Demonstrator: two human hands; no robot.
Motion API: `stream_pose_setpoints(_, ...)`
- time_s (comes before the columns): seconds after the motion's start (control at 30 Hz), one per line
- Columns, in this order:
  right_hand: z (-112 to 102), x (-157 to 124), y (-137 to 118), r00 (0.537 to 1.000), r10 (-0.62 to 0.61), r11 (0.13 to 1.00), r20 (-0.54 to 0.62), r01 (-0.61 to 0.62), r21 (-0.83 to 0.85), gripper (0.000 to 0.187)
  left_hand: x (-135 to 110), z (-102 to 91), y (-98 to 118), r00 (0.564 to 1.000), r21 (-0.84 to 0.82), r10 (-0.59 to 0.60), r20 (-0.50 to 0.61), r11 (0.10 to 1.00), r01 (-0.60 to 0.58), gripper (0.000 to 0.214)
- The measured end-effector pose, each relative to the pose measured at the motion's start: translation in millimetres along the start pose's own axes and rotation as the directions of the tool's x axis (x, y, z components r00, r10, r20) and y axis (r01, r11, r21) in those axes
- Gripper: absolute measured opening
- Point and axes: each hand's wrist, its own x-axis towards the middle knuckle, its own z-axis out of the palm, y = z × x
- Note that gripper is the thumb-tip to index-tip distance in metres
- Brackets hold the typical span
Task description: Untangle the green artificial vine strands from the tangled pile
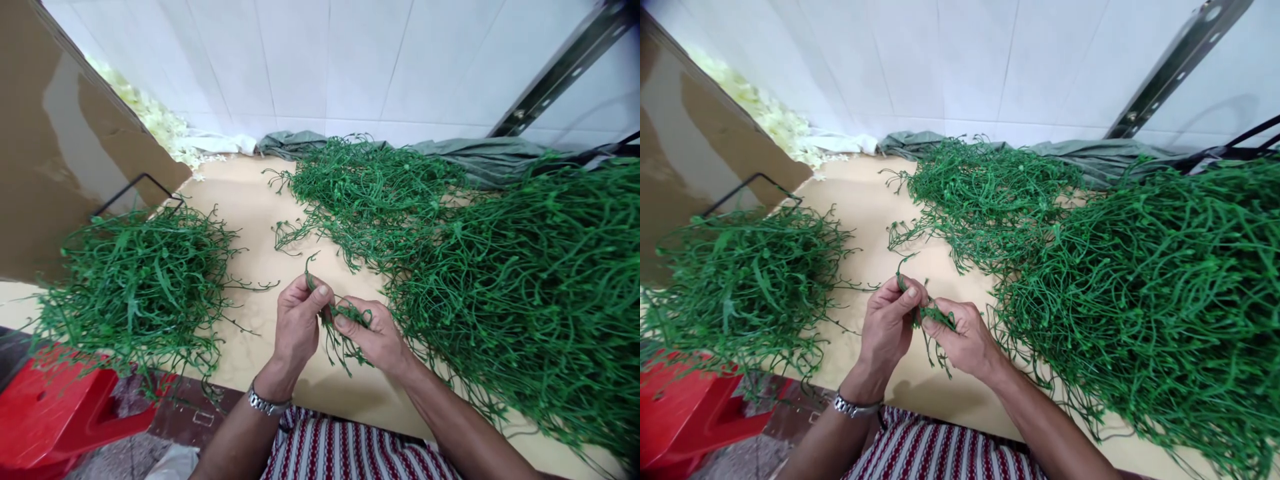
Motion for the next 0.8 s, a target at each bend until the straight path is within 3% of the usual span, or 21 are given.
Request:
stream_pose_setpoints(0.13, 6.7, -8.9, -3.5, 0.999, 0.032, 0.996, 0.002, -0.032, 0.080, 0.028, 6.0, -4.1, 3.2, 0.999, 0.019, 0.024, -0.039, 1.000, -0.023, 0.020)
stream_pose_setpoints(0.23, 6.5, -21.0, -12.0, 0.998, -0.035, 0.999, 0.059, 0.033, 0.036, 0.027, 19.3, -12.1, 16.3, 0.968, 0.005, 0.185, -0.168, 0.982, -0.187, 0.024)
stream_pose_setpoints(0.3, 0.0, -24.9, -18.1, 0.995, -0.084, 0.996, 0.044, 0.085, -0.006, 0.025, 26.9, -14.1, 25.9, 0.937, 0.013, 0.298, -0.183, 0.954, -0.301, 0.021)
stream_pose_setpoints(0.37, -11.2, -23.6, -23.0, 0.995, -0.098, 0.989, -0.014, 0.096, -0.111, 0.019, 31.1, -12.5, 31.9, 0.972, 0.065, 0.226, -0.062, 0.973, -0.222, 0.018)
stream_pose_setpoints(0.43, -23.5, -19.5, -25.7, 0.988, -0.152, 0.960, -0.035, 0.139, -0.245, 0.013, 32.5, -10.1, 33.7, 0.992, 0.080, 0.127, -0.010, 0.989, -0.126, 0.018)
stream_pose_setpoints(0.53, -36.6, -15.4, -24.0, 0.974, -0.222, 0.895, -0.053, 0.182, -0.408, 0.010, 32.5, -10.6, 32.8, 0.999, 0.034, 0.038, -0.018, 0.999, -0.037, 0.020)
stream_pose_setpoints(0.67, -40.5, -16.2, -14.9, 0.966, -0.240, 0.811, -0.099, 0.144, -0.567, 0.009, 31.8, -15.3, 31.0, 1.000, -0.030, -0.029, -0.005, 0.999, 0.029, 0.020)
stream_pose_setpoints(0.8, -37.7, -15.8, -12.2, 0.971, -0.216, 0.825, -0.107, 0.123, -0.552, 0.006, 31.4, -16.0, 29.0, 1.000, -0.059, -0.019, -0.018, 0.998, 0.018, 0.019)
